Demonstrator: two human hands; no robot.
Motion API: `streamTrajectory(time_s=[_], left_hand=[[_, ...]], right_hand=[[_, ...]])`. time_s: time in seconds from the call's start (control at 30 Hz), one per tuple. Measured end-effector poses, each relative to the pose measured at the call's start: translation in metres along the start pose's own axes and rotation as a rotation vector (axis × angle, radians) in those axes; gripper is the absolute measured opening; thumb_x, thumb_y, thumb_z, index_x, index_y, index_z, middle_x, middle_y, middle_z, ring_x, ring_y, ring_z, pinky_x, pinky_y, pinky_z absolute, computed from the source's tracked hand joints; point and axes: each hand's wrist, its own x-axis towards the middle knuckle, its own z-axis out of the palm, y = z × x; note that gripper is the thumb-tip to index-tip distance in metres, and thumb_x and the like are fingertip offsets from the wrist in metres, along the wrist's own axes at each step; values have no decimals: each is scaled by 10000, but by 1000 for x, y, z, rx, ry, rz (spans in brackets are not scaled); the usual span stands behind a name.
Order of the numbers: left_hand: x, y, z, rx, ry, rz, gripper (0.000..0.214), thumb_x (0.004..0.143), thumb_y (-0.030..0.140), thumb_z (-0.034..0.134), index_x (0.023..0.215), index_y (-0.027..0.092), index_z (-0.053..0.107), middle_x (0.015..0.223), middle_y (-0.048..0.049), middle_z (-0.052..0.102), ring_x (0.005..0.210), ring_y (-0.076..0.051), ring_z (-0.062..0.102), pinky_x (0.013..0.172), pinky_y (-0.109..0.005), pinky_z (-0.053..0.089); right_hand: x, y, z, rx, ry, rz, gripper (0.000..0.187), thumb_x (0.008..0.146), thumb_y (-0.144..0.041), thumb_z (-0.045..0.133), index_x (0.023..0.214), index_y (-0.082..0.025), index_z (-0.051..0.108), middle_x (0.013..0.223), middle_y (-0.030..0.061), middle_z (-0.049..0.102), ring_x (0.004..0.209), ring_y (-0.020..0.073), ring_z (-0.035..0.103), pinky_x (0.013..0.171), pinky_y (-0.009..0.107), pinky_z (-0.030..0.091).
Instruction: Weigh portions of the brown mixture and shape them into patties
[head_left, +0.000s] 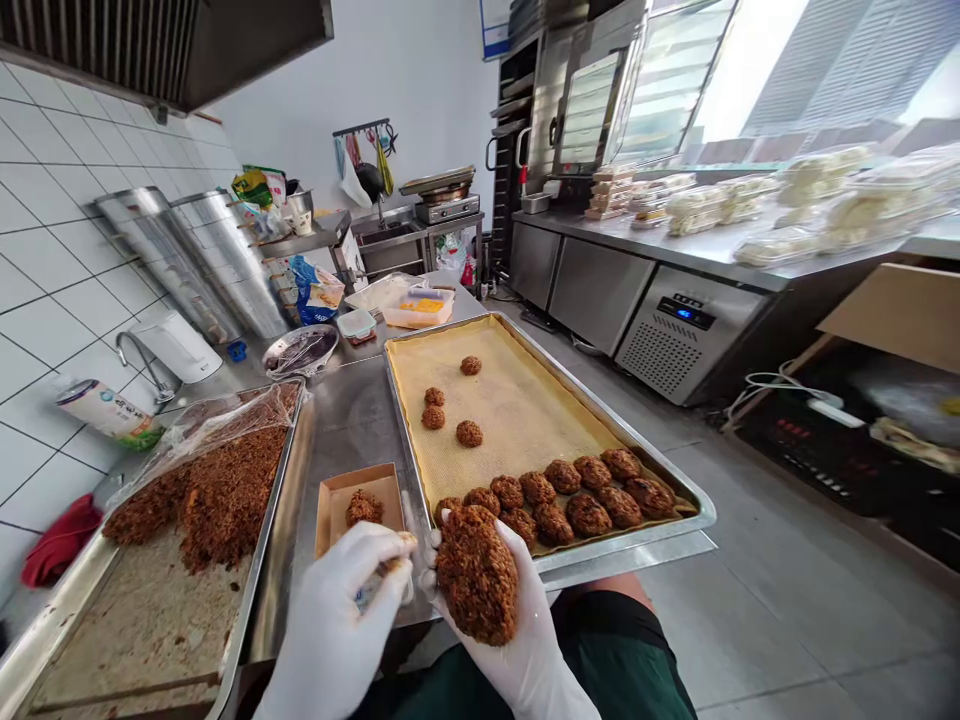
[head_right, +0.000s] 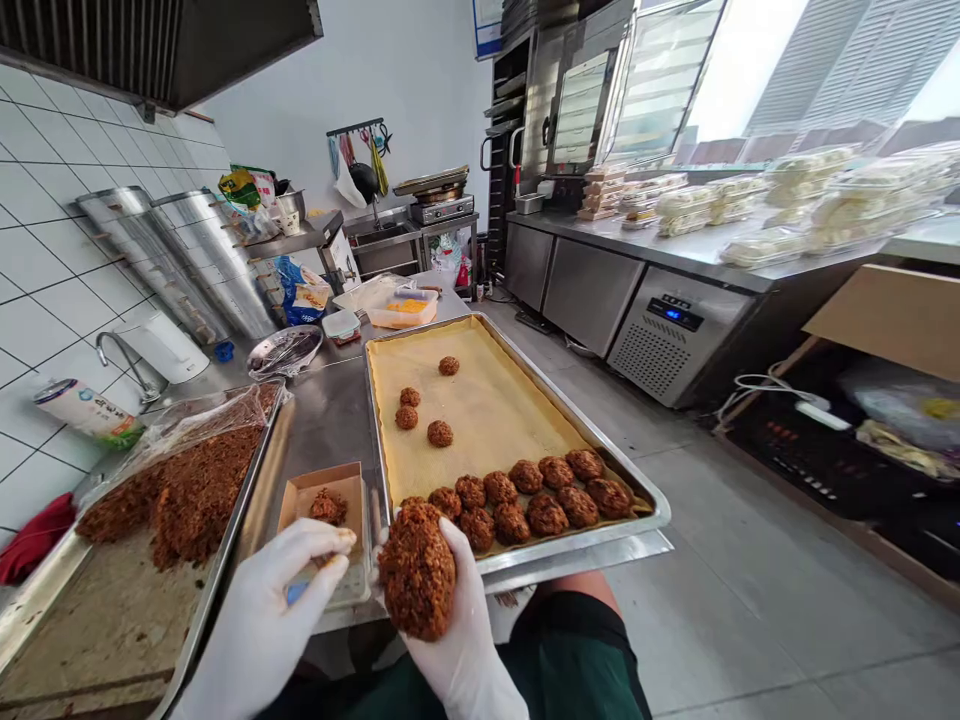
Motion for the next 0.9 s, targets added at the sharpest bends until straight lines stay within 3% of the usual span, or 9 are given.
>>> streamTrajectory(time_s=[0.2, 0.4, 0.57, 0.73, 0.9], left_hand=[[-2, 13, 22, 20, -134, -7, 258, 946, 205, 581, 1180, 297, 637, 1163, -11, 688, 1077, -179, 659, 962, -298, 528], [1, 25, 24, 40, -144, -103, 279, 870, 146, 610, 1108, 277, 676, 1093, -2, 723, 1011, -183, 688, 912, -295, 537], [1, 27, 26, 68, -130, -116, 249, 779, 92, 588, 940, 255, 687, 874, 17, 712, 782, -165, 687, 718, -257, 526], [3, 22, 33, 92, -13, -55, 242, 724, 67, 573, 848, 246, 678, 758, 37, 690, 673, -145, 650, 634, -235, 494], [-4, 11, 28, 33, 229, -93, 131, 817, 203, 640, 898, 256, 728, 859, 14, 758, 757, -175, 710, 732, -271, 560]], right_hand=[[-4, 1, -1, 0, -28, -30, 375, 954, -401, 545, 1176, -147, 708, 1011, 87, 807, 957, 249, 727, 869, 397, 565], [-5, 5, -4, -3, -97, -18, 385, 935, -414, 539, 1145, -154, 730, 980, 91, 803, 1043, 275, 706, 924, 418, 544], [-5, 11, -10, -5, -84, -60, 352, 938, -380, 549, 1144, -162, 733, 957, 85, 802, 991, 258, 721, 937, 414, 533], [-5, 15, -9, 2, -76, -16, 372, 919, -405, 573, 1130, -142, 731, 971, 100, 797, 951, 259, 717, 880, 406, 553], [-2, 11, 0, 67, -126, -3, 387, 919, -457, 570, 1117, -151, 701, 980, 101, 765, 858, 228, 688, 727, 359, 564]])
